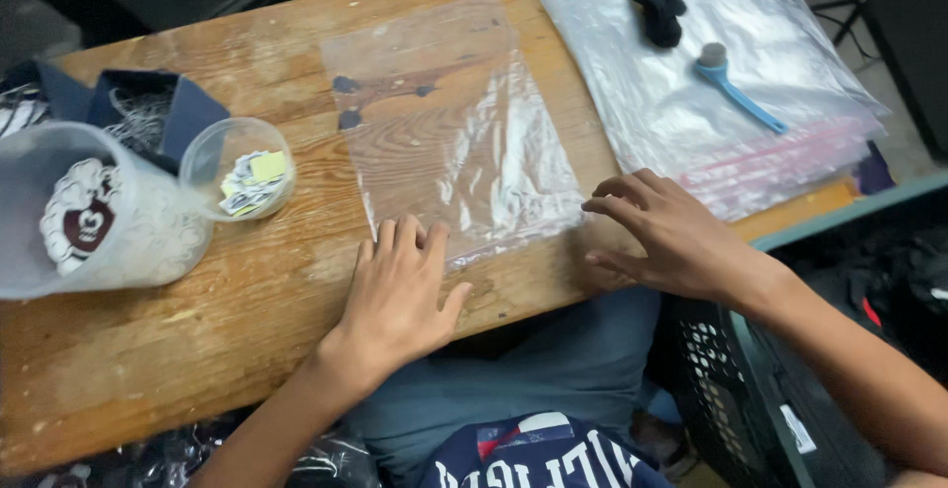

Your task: The person cleans a black fanny pack using a blue brush and a black cloth. They then apply a sticker to the bag, wipe a plastic bag, and place the fanny pack inside the plastic bag for packaging.

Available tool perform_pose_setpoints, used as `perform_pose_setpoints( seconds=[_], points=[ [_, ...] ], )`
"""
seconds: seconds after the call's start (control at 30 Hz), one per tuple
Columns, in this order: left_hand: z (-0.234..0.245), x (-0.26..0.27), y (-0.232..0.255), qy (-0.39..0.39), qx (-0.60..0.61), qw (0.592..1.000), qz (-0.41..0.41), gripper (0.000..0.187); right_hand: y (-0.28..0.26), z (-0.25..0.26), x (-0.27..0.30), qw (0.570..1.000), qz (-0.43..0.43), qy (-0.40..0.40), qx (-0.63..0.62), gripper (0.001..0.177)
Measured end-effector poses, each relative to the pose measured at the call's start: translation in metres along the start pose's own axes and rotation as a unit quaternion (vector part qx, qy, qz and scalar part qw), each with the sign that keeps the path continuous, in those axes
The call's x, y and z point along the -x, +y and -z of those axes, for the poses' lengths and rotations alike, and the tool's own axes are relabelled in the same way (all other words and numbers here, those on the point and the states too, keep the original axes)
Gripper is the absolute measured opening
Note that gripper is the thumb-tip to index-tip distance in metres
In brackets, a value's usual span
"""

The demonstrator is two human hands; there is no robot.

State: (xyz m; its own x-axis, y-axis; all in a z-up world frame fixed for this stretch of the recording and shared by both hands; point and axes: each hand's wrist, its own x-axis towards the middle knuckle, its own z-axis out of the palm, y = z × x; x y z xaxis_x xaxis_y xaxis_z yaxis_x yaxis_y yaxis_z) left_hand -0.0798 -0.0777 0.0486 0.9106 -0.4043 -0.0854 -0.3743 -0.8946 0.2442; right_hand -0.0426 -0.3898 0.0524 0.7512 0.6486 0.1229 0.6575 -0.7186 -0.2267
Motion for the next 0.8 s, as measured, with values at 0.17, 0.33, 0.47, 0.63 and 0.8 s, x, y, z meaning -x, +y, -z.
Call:
perform_pose_setpoints(
  seconds=[0.17,0.33,0.47,0.63,0.8],
  points=[
    [0.005,-0.030,0.068,0.061,0.078,0.981,-0.166,0.042,0.003,0.048,0.098,0.992,-0.125,0.017,0.005,0.037],
    [-0.013,-0.073,0.167,0.016,0.160,0.923,-0.351,0.027,0.006,0.065,0.237,0.949,-0.308,0.048,0.052,0.035],
    [-0.057,-0.102,0.250,-0.057,0.186,0.883,-0.427,0.023,-0.002,0.054,0.329,0.808,-0.588,-0.010,0.031,0.038],
    [-0.132,-0.143,0.325,-0.206,-0.009,0.887,-0.413,0.028,-0.011,0.019,0.391,0.681,-0.729,-0.070,0.013,0.063],
    [-0.160,-0.175,0.359,-0.431,-0.285,0.807,-0.287,0.064,-0.008,0.001,0.395,0.625,-0.771,-0.060,-0.108,0.071]
  ],
)
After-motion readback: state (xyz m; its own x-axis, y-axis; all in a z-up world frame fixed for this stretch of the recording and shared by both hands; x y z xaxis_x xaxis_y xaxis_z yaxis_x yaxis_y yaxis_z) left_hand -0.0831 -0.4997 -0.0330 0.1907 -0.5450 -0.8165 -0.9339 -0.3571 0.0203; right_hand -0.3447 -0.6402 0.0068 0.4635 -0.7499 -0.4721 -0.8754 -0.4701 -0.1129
